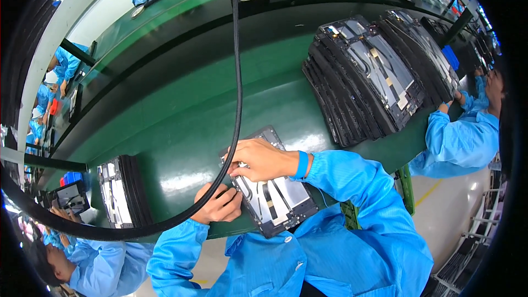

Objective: The person assembles tablets by taking tablet chassis from a conveyor belt, applying and pressing down internal cables and tape onto the panels by hand, and placing the assembled tablets onto a stack on the conveyor belt.

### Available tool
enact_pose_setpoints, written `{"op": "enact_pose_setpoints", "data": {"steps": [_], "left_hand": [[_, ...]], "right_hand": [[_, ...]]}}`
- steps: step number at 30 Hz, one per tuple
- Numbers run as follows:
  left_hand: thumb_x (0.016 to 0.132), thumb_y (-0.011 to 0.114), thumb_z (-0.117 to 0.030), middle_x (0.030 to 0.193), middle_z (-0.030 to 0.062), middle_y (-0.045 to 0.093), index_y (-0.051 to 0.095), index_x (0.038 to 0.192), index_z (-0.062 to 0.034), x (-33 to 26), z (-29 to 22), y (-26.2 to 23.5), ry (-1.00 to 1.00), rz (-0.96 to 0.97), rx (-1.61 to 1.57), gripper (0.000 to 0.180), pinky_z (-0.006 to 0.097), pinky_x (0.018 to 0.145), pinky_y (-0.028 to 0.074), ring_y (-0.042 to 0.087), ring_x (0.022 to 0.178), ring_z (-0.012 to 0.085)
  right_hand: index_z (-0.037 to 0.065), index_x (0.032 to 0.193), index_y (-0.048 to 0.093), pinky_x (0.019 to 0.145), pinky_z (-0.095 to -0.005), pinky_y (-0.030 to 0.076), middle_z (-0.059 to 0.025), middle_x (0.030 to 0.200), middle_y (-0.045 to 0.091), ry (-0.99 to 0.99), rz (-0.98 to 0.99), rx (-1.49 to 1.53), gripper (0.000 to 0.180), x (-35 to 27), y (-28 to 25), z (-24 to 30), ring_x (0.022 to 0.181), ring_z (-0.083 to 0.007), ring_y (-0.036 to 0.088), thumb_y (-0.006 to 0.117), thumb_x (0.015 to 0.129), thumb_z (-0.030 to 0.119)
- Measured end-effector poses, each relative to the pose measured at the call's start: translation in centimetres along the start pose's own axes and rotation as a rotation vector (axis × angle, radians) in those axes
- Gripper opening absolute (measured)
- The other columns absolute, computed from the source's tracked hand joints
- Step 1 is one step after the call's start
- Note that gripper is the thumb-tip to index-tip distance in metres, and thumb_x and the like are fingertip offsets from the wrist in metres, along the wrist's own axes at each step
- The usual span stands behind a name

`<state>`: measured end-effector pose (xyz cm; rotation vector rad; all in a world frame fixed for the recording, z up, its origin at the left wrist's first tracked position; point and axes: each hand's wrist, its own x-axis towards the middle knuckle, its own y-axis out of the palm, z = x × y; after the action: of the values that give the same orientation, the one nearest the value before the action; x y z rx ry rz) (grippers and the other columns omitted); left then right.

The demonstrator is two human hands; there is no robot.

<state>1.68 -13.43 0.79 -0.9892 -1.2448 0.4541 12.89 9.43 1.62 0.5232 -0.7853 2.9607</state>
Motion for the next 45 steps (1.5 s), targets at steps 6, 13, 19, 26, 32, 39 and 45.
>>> {"op": "enact_pose_setpoints", "data": {"steps": [6, 13, 19, 26, 32, 39, 45], "left_hand": [[0.069, 0.08, -0.018, 0.097, 0.0027, 0.072, 0.078, 0.1, -0.0094, 0.1, 1.5, 0.0, 0.019, 0.029, -0.019, 0.032, 0.037, 0.073, 0.057, 0.069, 0.085, 0.023], [0.069, 0.08, -0.014, 0.098, 0.0043, 0.075, 0.078, 0.102, -0.008, 0.6, 3.2, -0.6, 0.007, 0.096, -0.032, 0.033, 0.037, 0.074, 0.058, 0.07, 0.086, 0.0222], [0.071, 0.076, -0.011, 0.1, 0.0065, 0.076, 0.08, 0.105, -0.0047, -0.2, 2.6, -0.1, -0.132, 0.06, -0.073, 0.035, 0.038, 0.073, 0.057, 0.07, 0.087, 0.0244], [0.078, 0.073, -0.012, 0.098, 0.0068, 0.076, 0.081, 0.107, -0.0047, -0.3, 1.1, 0.1, -0.234, 0.014, -0.054, 0.031, 0.04, 0.072, 0.057, 0.069, 0.086, 0.0264], [0.076, 0.074, -0.006, 0.097, 0.0083, 0.076, 0.081, 0.107, -0.0051, 0.3, 1.0, 0.4, -0.298, -0.035, -0.138, 0.032, 0.04, 0.071, 0.056, 0.069, 0.084, 0.0273], [0.08, 0.074, -0.014, 0.091, 0.009, 0.071, 0.08, 0.113, -0.0052, -0.1, -2.2, 0.6, -0.455, 0.051, -0.049, 0.035, 0.043, 0.075, 0.055, 0.066, 0.086, 0.0308], [0.089, 0.082, -0.041, 0.138, 0.0158, 0.065, 0.074, 0.137, -0.0155, 5.4, -11.5, 0.0, -0.447, 0.162, -0.295, 0.055, 0.054, 0.109, 0.049, 0.062, 0.124, 0.0371]], "right_hand": [[0.007, 0.106, 0.075, 0.081, -0.0466, 0.056, -0.0107, 0.09, 0.073, 0.063, 0.038, -0.014, 0.017, 0.2, -0.1, 0.3, 0.093, -0.0325, 0.073, 0.079, 0.091, 0.011], [0.006, 0.107, 0.075, 0.08, -0.0448, 0.057, -0.0091, 0.094, 0.073, 0.123, 0.014, 0.051, 0.018, 0.3, -0.2, 0.2, 0.092, -0.0279, 0.074, 0.081, 0.091, 0.011], [0.006, 0.108, 0.075, 0.079, -0.0438, 0.059, -0.0103, 0.095, 0.074, 0.15, 0.049, 0.024, 0.021, 0.3, -0.2, -0.1, 0.091, -0.0286, 0.075, 0.08, 0.087, 0.009], [0.005, 0.109, 0.076, 0.079, -0.0451, 0.058, -0.0118, 0.095, 0.076, 0.136, 0.061, -0.006, 0.024, 0.3, -0.2, 0.1, 0.093, -0.0316, 0.075, 0.078, 0.085, 0.009], [0.009, 0.096, 0.073, 0.08, -0.0452, 0.054, -0.0049, 0.081, 0.077, 0.129, -0.037, 0.033, 0.014, 0.1, 0.1, 0.2, 0.089, -0.0285, 0.069, 0.073, 0.082, 0.007], [0.006, 0.112, 0.075, 0.082, -0.0455, 0.057, -0.0118, 0.097, 0.075, 0.096, -0.019, 0.015, 0.027, -0.6, 0.1, -0.7, 0.092, -0.0319, 0.073, 0.077, 0.085, 0.01], [0.008, 0.12, 0.068, 0.093, -0.0458, 0.057, -0.0134, 0.127, 0.059, 0.052, -0.138, 0.136, 0.025, -1.1, -0.2, 0.5, 0.11, -0.0329, 0.067, 0.076, 0.097, 0.013]]}}
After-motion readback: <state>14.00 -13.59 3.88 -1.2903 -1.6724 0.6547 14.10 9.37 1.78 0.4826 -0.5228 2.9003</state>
